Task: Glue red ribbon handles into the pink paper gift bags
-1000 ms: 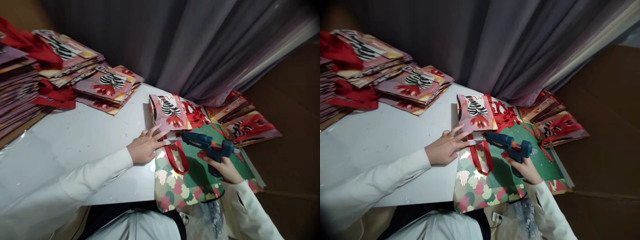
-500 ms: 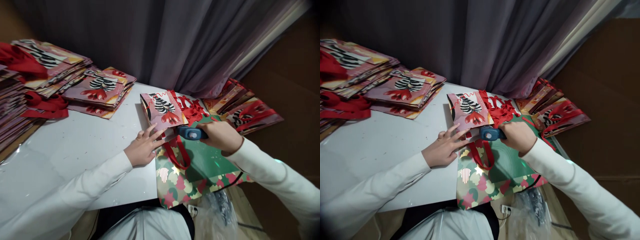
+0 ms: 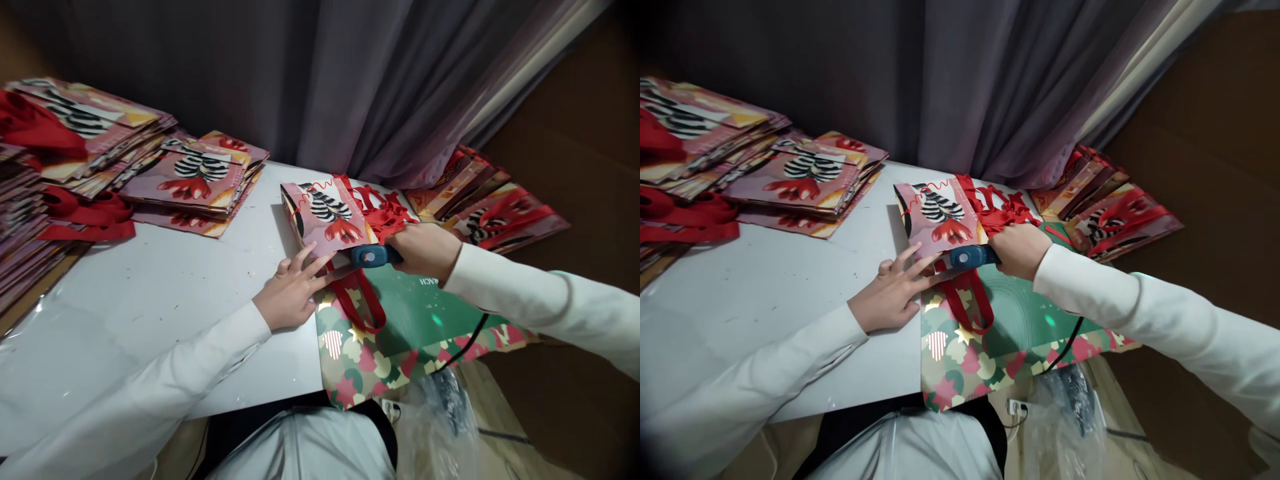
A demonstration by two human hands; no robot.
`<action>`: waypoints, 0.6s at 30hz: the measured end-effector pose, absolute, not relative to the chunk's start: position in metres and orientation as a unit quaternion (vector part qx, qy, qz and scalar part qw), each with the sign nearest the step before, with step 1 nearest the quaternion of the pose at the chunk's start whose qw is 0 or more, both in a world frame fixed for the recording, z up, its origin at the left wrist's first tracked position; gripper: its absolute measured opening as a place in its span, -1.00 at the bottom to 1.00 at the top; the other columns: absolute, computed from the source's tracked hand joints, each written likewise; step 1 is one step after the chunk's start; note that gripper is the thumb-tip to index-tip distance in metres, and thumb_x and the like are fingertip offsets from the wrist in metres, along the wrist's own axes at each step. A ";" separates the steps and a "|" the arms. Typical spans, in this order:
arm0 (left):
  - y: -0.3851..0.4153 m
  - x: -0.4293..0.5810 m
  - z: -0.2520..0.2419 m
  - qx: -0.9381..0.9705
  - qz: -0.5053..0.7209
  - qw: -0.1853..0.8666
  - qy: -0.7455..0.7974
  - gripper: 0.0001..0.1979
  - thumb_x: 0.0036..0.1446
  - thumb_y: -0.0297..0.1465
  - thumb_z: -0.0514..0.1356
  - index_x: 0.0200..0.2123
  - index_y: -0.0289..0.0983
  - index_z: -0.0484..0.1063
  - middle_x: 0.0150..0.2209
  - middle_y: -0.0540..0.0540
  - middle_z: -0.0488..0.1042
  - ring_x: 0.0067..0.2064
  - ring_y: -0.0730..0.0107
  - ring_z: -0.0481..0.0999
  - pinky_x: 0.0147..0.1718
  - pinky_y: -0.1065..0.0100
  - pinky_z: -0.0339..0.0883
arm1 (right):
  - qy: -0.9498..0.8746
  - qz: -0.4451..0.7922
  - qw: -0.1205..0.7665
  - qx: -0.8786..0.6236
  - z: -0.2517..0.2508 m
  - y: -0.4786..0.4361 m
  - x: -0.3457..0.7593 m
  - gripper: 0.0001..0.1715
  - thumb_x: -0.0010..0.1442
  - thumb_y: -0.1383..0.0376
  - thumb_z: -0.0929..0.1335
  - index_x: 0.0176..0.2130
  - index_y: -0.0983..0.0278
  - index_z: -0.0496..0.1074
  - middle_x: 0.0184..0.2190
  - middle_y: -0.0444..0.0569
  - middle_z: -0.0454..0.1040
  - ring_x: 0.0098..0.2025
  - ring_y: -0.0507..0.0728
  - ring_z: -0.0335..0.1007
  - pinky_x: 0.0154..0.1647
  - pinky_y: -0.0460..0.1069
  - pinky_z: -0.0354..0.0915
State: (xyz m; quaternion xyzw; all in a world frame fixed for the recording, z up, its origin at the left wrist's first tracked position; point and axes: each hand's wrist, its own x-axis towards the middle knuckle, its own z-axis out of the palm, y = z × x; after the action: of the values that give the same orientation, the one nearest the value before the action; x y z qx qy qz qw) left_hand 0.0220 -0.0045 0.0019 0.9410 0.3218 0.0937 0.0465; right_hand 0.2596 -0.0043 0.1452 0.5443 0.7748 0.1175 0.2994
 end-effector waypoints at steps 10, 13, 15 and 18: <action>-0.006 0.021 0.002 0.943 0.101 0.056 0.314 -0.45 0.10 -0.39 0.10 0.20 -0.08 0.34 0.43 -0.02 -0.02 0.41 -0.20 -0.18 -0.02 0.00 0.19 | 0.761 -0.015 0.107 0.639 0.137 -0.040 0.313 -0.68 0.10 0.17 0.37 -0.16 0.23 0.53 -0.36 0.00 0.59 -0.32 0.22 0.53 -0.37 -0.01 0.32; -0.005 0.021 0.002 0.942 0.104 0.064 0.312 -0.43 0.08 -0.40 0.10 0.20 -0.09 0.33 0.42 -0.04 0.01 0.40 -0.22 -0.18 -0.02 0.00 0.17 | 0.747 -0.170 -0.061 0.640 0.132 -0.052 0.337 -0.52 0.06 0.00 0.41 -0.13 0.25 0.51 -0.23 0.02 0.60 -0.21 0.26 0.54 -0.23 0.05 0.44; -0.005 0.021 0.002 0.941 0.108 0.069 0.313 -0.43 0.07 -0.42 0.11 0.20 -0.10 0.34 0.41 -0.04 0.02 0.41 -0.21 -0.18 -0.02 0.01 0.16 | 0.703 -0.238 -0.152 0.653 0.128 -0.060 0.346 -0.38 -0.02 -0.08 0.46 -0.07 0.23 0.49 -0.12 0.04 0.59 -0.13 0.29 0.53 -0.10 0.11 0.46; -0.005 0.021 0.002 0.941 0.110 0.073 0.312 -0.42 0.06 -0.42 0.11 0.20 -0.10 0.35 0.42 -0.03 0.00 0.41 -0.19 -0.20 -0.02 0.03 0.15 | 0.624 -0.274 -0.224 0.697 0.120 -0.071 0.352 -0.24 -0.16 -0.11 0.54 -0.04 0.20 0.48 -0.15 0.04 0.61 -0.11 0.33 0.54 -0.07 0.16 0.48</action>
State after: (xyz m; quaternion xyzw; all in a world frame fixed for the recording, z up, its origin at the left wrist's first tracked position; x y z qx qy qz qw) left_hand 0.0213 -0.0051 0.0024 0.9409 0.3119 0.1102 0.0734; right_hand 0.3521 -0.0711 0.1203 0.6969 0.6237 -0.2745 -0.2236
